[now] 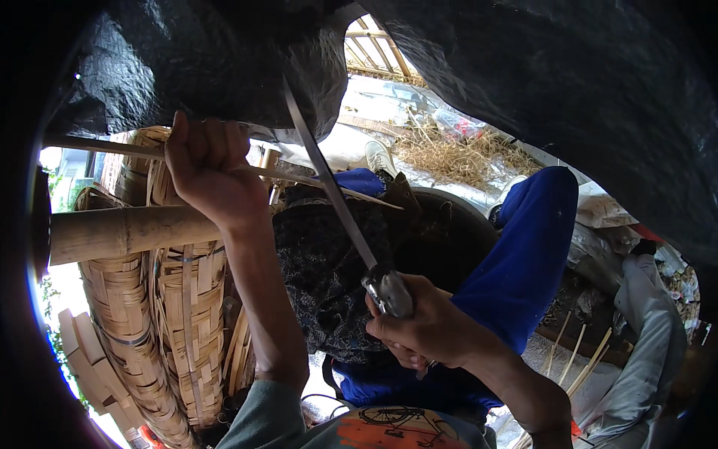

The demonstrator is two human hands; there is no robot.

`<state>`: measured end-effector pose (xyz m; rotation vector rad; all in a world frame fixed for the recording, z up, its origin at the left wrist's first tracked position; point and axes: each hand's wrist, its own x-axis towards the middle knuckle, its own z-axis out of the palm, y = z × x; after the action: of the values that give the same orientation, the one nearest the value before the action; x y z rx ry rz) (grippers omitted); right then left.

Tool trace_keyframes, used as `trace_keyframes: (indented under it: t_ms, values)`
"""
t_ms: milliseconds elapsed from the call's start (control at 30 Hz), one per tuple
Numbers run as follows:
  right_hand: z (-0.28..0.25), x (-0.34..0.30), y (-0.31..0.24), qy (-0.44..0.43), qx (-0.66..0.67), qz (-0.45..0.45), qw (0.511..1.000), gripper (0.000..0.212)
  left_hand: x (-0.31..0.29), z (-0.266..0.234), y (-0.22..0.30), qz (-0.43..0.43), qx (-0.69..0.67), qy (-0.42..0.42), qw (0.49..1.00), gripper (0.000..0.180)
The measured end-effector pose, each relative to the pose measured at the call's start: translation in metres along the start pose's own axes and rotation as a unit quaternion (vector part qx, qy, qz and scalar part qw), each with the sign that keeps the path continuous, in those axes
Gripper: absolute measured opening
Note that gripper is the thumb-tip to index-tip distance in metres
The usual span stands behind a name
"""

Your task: The person shaves a thin bamboo stick with a small knife and then scrapes and splits the bamboo stick using a large knife.

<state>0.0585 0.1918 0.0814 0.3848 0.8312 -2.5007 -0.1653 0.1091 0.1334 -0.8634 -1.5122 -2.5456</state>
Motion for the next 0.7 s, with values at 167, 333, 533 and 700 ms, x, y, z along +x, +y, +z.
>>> trace_keyframes:
  t_ms: [167,333,533,700]
  values:
    - [0.007,-0.008,-0.013,0.033,0.007,-0.074,0.997,0.015,-0.001,0.010,0.000,-0.007,-0.018,0.002,1.000,0.048]
    - [-0.002,-0.005,-0.009,0.033,0.012,0.039,0.999,0.017,-0.005,0.014,0.001,-0.038,0.008,0.012,0.999,0.047]
    - [0.007,-0.015,-0.009,0.029,0.054,-0.029,0.998,0.016,-0.003,0.024,-0.006,-0.032,-0.024,-0.001,0.999,0.047]
    - [-0.003,-0.010,-0.001,0.013,0.006,0.042,0.999,0.018,0.001,0.016,0.003,-0.052,0.021,-0.015,0.998,0.049]
